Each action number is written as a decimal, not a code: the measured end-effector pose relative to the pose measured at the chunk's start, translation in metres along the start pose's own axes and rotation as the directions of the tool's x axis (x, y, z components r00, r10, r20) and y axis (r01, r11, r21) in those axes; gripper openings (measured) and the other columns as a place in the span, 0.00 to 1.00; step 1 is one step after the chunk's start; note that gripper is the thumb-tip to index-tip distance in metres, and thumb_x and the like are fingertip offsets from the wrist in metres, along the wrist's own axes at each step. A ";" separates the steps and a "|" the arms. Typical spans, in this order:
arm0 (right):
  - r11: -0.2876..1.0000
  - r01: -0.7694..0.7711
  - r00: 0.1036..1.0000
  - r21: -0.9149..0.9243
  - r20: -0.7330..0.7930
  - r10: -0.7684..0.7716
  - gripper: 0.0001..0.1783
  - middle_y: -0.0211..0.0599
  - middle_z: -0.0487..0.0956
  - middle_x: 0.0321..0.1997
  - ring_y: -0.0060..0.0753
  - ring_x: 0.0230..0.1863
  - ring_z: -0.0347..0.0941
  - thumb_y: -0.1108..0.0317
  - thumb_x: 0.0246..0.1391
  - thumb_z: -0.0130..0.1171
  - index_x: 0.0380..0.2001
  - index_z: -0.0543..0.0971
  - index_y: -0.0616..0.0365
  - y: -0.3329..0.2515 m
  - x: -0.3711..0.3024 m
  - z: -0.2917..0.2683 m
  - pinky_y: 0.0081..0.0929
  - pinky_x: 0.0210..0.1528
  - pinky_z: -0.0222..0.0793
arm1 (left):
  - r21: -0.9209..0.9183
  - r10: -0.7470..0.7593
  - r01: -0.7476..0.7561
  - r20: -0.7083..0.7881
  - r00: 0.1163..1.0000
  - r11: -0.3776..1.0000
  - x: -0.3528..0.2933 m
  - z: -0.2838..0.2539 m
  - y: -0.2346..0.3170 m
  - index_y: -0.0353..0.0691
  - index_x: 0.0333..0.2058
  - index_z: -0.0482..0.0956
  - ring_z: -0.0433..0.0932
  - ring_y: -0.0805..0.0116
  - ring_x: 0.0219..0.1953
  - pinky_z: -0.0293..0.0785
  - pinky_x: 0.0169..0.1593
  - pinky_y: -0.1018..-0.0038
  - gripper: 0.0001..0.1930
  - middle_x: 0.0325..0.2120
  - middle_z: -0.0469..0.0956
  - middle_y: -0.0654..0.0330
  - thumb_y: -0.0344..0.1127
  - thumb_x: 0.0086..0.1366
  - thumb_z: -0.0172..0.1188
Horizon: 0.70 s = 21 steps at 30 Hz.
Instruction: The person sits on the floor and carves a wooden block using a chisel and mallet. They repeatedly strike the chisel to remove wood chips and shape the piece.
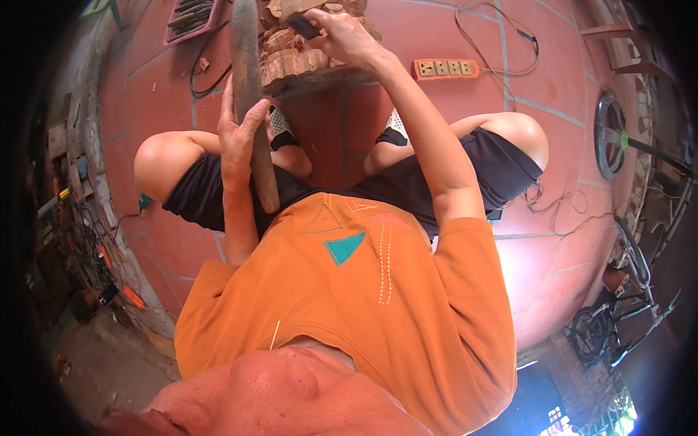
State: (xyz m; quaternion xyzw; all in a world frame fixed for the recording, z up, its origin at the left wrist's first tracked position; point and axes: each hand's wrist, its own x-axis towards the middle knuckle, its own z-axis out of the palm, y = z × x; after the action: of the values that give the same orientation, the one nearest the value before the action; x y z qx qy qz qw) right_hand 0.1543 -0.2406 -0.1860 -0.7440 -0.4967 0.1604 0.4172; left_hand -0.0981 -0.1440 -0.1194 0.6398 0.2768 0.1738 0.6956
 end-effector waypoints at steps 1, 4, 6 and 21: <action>0.999 0.008 0.998 0.046 -0.064 -0.005 0.21 0.45 0.86 0.48 0.39 0.45 0.86 0.69 0.58 0.69 0.53 0.76 0.56 0.012 -0.002 -0.001 0.36 0.48 0.81 | -0.034 -0.014 0.015 0.005 1.000 0.999 0.001 -0.001 0.001 0.38 0.74 0.54 0.74 0.79 0.25 0.74 0.27 0.81 0.41 0.31 0.76 0.63 0.33 0.68 0.66; 0.960 -0.129 0.984 0.248 -0.091 0.156 0.17 0.40 0.86 0.47 0.34 0.48 0.84 0.72 0.61 0.66 0.51 0.75 0.62 0.019 -0.010 -0.010 0.31 0.51 0.80 | -0.106 -0.020 0.022 0.013 1.000 0.994 -0.001 -0.005 0.013 0.38 0.74 0.54 0.74 0.78 0.24 0.74 0.27 0.81 0.40 0.31 0.76 0.64 0.33 0.69 0.66; 0.916 -0.110 0.973 0.386 -0.146 0.178 0.16 0.37 0.85 0.47 0.33 0.50 0.83 0.74 0.62 0.65 0.51 0.75 0.62 0.029 -0.020 -0.006 0.31 0.52 0.80 | -0.119 0.020 -0.017 0.017 1.000 0.993 -0.001 -0.004 0.027 0.38 0.74 0.54 0.74 0.78 0.24 0.74 0.27 0.81 0.40 0.31 0.76 0.64 0.32 0.69 0.66; 0.780 -0.082 0.891 0.620 -0.305 0.336 0.18 0.33 0.83 0.46 0.27 0.51 0.81 0.80 0.61 0.65 0.52 0.74 0.57 0.026 -0.046 0.024 0.26 0.52 0.81 | 0.213 0.298 -0.392 0.368 0.881 0.895 0.032 -0.012 0.135 0.36 0.73 0.57 0.76 0.74 0.37 0.74 0.40 0.78 0.39 0.42 0.78 0.58 0.28 0.66 0.63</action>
State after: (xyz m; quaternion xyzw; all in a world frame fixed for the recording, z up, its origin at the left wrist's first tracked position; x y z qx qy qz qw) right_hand 0.1339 -0.2738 -0.2290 -0.6445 -0.2380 0.1978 0.6992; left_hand -0.0651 -0.0986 0.0083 0.7910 0.0604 0.1468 0.5909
